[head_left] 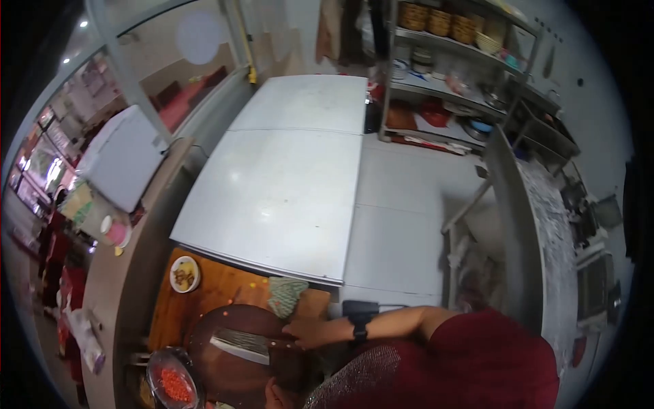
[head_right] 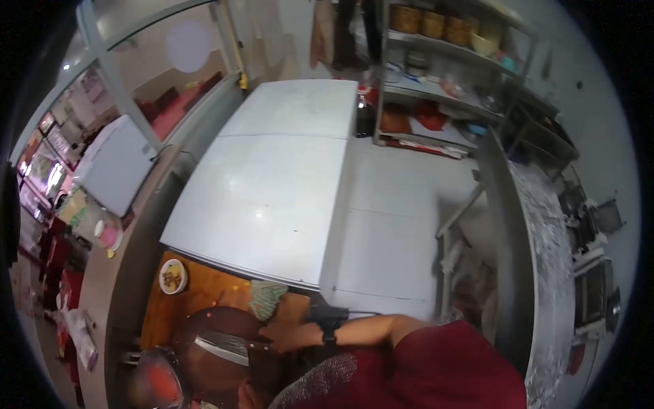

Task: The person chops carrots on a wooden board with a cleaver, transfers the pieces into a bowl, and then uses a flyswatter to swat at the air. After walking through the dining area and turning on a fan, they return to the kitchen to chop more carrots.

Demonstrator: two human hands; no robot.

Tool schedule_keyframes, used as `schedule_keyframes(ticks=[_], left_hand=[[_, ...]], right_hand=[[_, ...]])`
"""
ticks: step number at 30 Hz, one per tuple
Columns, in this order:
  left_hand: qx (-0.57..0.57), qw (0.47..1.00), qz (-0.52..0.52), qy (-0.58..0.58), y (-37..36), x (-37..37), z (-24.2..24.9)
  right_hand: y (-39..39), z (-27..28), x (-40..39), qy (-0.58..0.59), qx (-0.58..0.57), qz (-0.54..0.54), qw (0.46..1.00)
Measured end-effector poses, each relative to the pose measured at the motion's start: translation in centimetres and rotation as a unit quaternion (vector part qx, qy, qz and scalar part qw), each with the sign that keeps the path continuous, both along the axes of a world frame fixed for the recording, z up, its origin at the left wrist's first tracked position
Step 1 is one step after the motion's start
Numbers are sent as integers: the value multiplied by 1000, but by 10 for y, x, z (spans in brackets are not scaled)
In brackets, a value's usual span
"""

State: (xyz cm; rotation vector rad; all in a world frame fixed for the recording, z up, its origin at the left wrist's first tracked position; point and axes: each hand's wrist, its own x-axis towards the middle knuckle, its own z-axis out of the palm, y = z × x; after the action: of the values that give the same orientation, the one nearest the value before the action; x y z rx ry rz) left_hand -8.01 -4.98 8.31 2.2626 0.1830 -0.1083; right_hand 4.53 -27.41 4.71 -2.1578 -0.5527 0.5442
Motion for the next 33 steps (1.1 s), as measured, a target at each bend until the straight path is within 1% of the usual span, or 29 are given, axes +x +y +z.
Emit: schedule_keyframes(ticks=[1, 2, 4, 5, 7, 8, 10, 12, 14, 16, 17, 19, 20, 21, 22, 23, 24, 25, 26, 27, 28, 29, 30, 31, 32, 33], left_hand=[[38, 989, -58, -128, -2, -1, -8], [20, 990, -66, -122, -7, -6, -13], [-31, 996, -65, -59, -24, -5, -18], [-60, 996, -60, -23, -32, -3, -20], [-126, 990, -43, 49, -54, 6, -25], [-161, 983, -35, 82, -64, 10, -29], [-238, 961, -15, 141, -90, 18, -39], [-310, 931, 3, 193, -126, 29, -52], [-389, 892, 14, 229, -174, 45, -66], [-462, 845, 28, 269, -221, 63, -76], [-498, 817, 35, 288, -244, 74, -79], [-583, 741, 49, 329, -290, 95, -85], [-609, 713, 54, 343, -311, 103, -88], [-608, 713, 63, 344, -334, 103, -84], [-477, 853, -23, 210, -360, 107, -78], [-315, 940, -110, 64, -386, 116, -72], [-314, 942, -103, 65, -405, 129, -64], [-342, 915, -149, 154, -419, 147, -53], [-369, 877, -193, 240, -437, 160, -42], [-276, 927, -204, 155, -459, 167, -30], [-279, 927, -196, 156, -483, 177, -26], [-325, 928, -64, 169, -507, 188, -24], [-365, 911, 71, 179, -531, 201, -24], [-268, 951, 61, 143, -555, 219, -24], [-273, 948, 68, 149, -585, 238, -25], [-295, 950, 66, 80, -621, 260, -21]], right_hand=[[-21, 9, -5, 78, 9, -31, 996], [-46, 2, -11, 84, 1, -40, 996], [-91, -15, -26, -8, 41, -71, 997], [-112, -16, -35, -7, 41, -80, 996], [-153, -8, -42, 128, 95, -150, 976], [-171, -3, -41, 124, 94, -153, 976], [-207, 3, -38, 189, 119, -171, 960], [-243, 13, -25, 169, 138, -173, 961], [-298, 29, -6, 143, 151, -179, 962], [-352, 45, 6, 168, 209, -230, 936], [-381, 49, 12, 169, 215, -231, 934], [-447, 56, 21, 165, 232, -313, 906], [-477, 54, 26, 170, 231, -310, 906], [-506, 49, 31, 157, 236, -342, 896], [-530, 44, 33, 144, 240, -374, 884], [-552, 40, 36, 149, 240, -370, 885], [-573, 37, 41, 163, 259, -397, 865], [-594, 33, 47, 177, 277, -423, 844], [-613, 27, 55, 181, 274, -418, 847], [-632, 20, 63, 184, 278, -440, 834], [-651, 14, 72, 187, 281, -462, 820], [-673, 11, 84, 193, 275, -459, 823], [-697, 10, 99, 196, 264, -477, 815], [-721, 9, 116, 198, 252, -495, 808], [-746, 7, 132, 203, 243, -493, 811], [-772, 5, 152, 191, 245, -519, 796]])
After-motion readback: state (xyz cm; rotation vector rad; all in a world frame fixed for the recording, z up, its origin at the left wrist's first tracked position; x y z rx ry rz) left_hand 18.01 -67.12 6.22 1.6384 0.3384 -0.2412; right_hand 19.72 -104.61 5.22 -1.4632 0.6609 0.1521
